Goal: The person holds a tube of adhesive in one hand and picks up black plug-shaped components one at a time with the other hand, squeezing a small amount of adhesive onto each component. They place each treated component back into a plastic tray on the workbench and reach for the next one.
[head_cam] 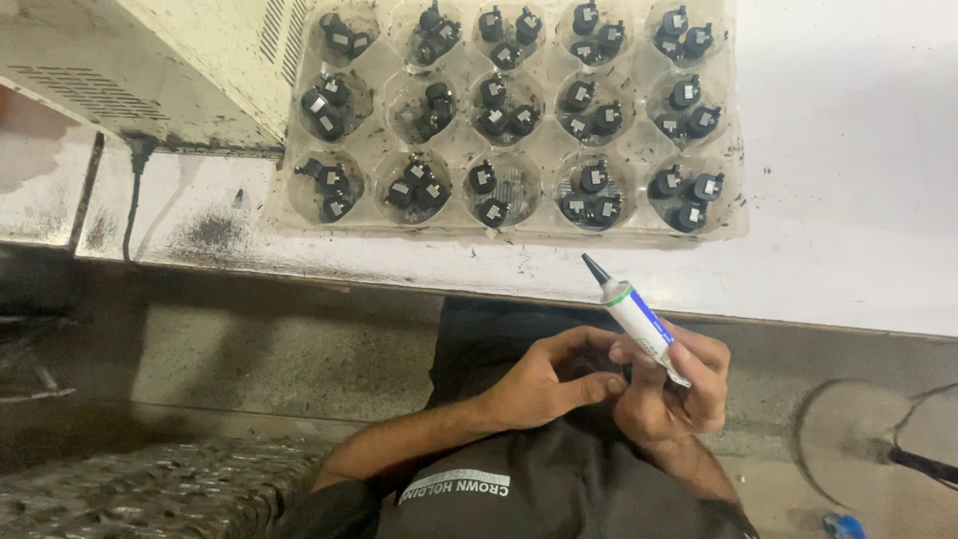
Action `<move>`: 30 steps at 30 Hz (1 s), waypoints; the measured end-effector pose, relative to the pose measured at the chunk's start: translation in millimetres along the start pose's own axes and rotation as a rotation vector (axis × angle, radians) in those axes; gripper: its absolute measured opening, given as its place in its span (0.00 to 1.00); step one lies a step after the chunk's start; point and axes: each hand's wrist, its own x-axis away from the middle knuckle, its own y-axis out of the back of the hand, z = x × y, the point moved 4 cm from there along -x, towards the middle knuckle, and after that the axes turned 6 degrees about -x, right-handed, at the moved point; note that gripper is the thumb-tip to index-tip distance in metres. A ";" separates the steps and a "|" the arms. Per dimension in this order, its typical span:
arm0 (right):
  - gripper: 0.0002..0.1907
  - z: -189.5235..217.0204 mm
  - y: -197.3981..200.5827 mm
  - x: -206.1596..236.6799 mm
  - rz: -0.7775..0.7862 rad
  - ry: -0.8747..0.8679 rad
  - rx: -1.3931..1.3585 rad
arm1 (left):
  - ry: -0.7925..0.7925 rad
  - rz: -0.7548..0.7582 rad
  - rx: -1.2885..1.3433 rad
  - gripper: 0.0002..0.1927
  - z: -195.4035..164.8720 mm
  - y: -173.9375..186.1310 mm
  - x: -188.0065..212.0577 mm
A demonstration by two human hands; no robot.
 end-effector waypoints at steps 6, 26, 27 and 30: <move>0.17 -3.1 -4.6 -7.5 0.094 0.029 0.009 | -0.077 -0.037 0.078 0.19 6.8 5.0 -3.9; 0.18 15.9 7.6 -3.6 0.065 0.122 0.130 | -0.260 -0.313 0.289 0.25 -80.6 43.9 1.2; 0.18 16.7 7.1 -4.0 0.079 0.126 0.149 | -0.260 -0.316 0.290 0.25 -80.6 44.3 1.2; 0.19 16.5 6.6 -4.6 0.094 0.121 0.167 | -0.263 -0.321 0.294 0.25 -79.7 44.9 1.3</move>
